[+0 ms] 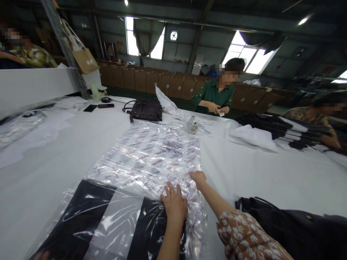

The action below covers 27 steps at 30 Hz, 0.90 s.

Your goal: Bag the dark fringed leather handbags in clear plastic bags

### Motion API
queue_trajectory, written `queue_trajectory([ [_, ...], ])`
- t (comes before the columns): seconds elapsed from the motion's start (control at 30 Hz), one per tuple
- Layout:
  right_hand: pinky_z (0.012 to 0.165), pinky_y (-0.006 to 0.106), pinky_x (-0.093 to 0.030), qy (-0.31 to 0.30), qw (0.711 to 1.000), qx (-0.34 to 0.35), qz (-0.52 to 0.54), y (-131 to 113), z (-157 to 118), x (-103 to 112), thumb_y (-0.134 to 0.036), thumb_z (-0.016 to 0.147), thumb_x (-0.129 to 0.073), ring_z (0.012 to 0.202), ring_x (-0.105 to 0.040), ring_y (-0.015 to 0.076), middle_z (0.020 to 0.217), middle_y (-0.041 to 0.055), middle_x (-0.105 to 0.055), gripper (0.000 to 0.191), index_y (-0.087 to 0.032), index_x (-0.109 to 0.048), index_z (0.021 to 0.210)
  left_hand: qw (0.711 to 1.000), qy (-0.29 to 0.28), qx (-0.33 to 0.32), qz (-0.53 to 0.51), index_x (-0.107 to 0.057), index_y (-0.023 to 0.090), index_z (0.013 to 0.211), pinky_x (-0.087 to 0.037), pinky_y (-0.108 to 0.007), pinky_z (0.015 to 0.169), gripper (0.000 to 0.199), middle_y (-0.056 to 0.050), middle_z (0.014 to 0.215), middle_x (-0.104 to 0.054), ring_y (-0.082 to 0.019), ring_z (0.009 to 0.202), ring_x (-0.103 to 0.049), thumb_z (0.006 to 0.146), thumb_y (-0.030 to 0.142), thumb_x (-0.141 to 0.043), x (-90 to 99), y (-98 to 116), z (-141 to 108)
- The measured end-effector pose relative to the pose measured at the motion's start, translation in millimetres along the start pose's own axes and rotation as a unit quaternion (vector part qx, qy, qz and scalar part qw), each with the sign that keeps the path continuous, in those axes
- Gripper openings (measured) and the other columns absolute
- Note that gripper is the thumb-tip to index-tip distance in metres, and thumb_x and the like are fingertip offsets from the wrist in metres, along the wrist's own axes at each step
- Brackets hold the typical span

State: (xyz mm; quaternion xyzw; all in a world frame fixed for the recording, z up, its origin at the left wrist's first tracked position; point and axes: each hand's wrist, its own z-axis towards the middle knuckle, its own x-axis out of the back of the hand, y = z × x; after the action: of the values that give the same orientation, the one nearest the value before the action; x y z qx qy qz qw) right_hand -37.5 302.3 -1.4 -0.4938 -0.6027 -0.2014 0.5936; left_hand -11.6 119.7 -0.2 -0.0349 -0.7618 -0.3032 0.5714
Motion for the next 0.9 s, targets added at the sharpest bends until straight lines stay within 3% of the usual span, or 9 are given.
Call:
queue_trajectory([
  [0.07,0.091,0.038,-0.048,0.014,0.998,0.055,-0.004,-0.6,-0.2,-6.3,-0.041,0.097,-0.053,0.100,-0.059,0.0185,0.105,0.0077,-0.064,0.030,-0.014,-0.064,0.096,1.000,0.001,0.002,0.002,-0.046,0.042,0.138,-0.034,-0.059,0.108,0.053,0.001,0.156,-0.034,-0.034,0.142,-0.032,0.086,0.040,-0.048,-10.9,-0.7,8.2],
  [0.17,0.105,0.032,-0.036,0.032,0.990,0.134,-0.007,8.3,-0.9,-27.5,-0.039,0.098,-0.049,0.122,-0.049,0.0195,0.120,0.0077,-0.061,0.027,-0.018,-0.067,0.100,1.000,0.006,0.006,-0.002,-0.046,0.046,0.136,-0.035,-0.058,0.108,0.051,0.006,0.155,-0.036,-0.033,0.142,-0.033,0.085,0.041,-0.050,-33.9,-6.0,19.8],
  [0.33,0.086,0.030,-0.044,0.031,0.996,0.081,-0.005,23.8,5.9,-51.5,-0.032,0.100,-0.037,0.097,-0.062,0.0223,0.099,0.0142,-0.068,0.037,-0.011,-0.067,0.096,1.000,0.009,0.001,0.020,-0.048,0.043,0.137,-0.038,-0.056,0.105,0.052,0.004,0.154,-0.037,-0.034,0.141,-0.036,0.085,0.043,-0.050,-56.0,-11.2,27.9],
  [0.53,0.073,0.024,-0.046,0.004,0.997,0.080,0.022,33.0,12.6,-49.1,-0.044,0.097,-0.046,0.089,-0.065,0.0198,0.100,0.0123,-0.070,0.038,-0.012,-0.067,0.101,0.998,0.032,0.002,0.045,-0.048,0.047,0.135,-0.040,-0.053,0.103,0.050,0.008,0.153,-0.039,-0.031,0.139,-0.039,0.085,0.043,-0.049,-68.5,-0.2,32.3],
  [0.63,0.074,0.026,-0.046,-0.013,0.995,0.096,0.013,37.0,6.7,-40.1,-0.040,0.097,-0.047,0.088,-0.065,0.0222,0.094,0.0148,-0.070,0.036,-0.009,-0.066,0.100,0.998,0.043,0.003,0.056,-0.049,0.046,0.135,-0.042,-0.052,0.102,0.050,0.007,0.151,-0.042,-0.031,0.138,-0.041,0.084,0.045,-0.052,-73.5,11.7,32.7],
  [0.77,0.083,0.025,-0.043,-0.040,0.988,0.149,0.011,38.1,-12.2,-15.1,-0.034,0.097,-0.047,0.093,-0.064,0.0198,0.096,0.0115,-0.070,0.029,-0.013,-0.066,0.100,0.996,0.052,-0.010,0.065,-0.047,0.045,0.137,-0.041,-0.052,0.103,0.050,0.005,0.153,-0.040,-0.030,0.138,-0.040,0.087,0.044,-0.049,-64.4,37.2,20.3],
  [0.83,0.083,0.024,-0.043,-0.054,0.986,0.156,0.020,52.2,-16.3,10.3,-0.035,0.099,-0.045,0.092,-0.064,0.0179,0.094,0.0090,-0.070,0.030,-0.015,-0.066,0.097,0.997,0.046,-0.008,0.065,-0.046,0.045,0.138,-0.040,-0.052,0.103,0.049,0.005,0.154,-0.039,-0.029,0.139,-0.039,0.089,0.045,-0.047,-58.7,65.8,9.9],
  [0.9,0.077,0.024,-0.045,-0.065,0.989,0.130,0.032,89.4,-11.5,52.8,-0.043,0.100,-0.042,0.085,-0.065,0.0189,0.085,0.0097,-0.070,0.039,-0.014,-0.067,0.090,0.997,0.031,-0.002,0.075,-0.046,0.044,0.138,-0.039,-0.052,0.102,0.050,0.003,0.154,-0.038,-0.030,0.140,-0.038,0.089,0.044,-0.047,-60.1,117.7,-3.5],
])
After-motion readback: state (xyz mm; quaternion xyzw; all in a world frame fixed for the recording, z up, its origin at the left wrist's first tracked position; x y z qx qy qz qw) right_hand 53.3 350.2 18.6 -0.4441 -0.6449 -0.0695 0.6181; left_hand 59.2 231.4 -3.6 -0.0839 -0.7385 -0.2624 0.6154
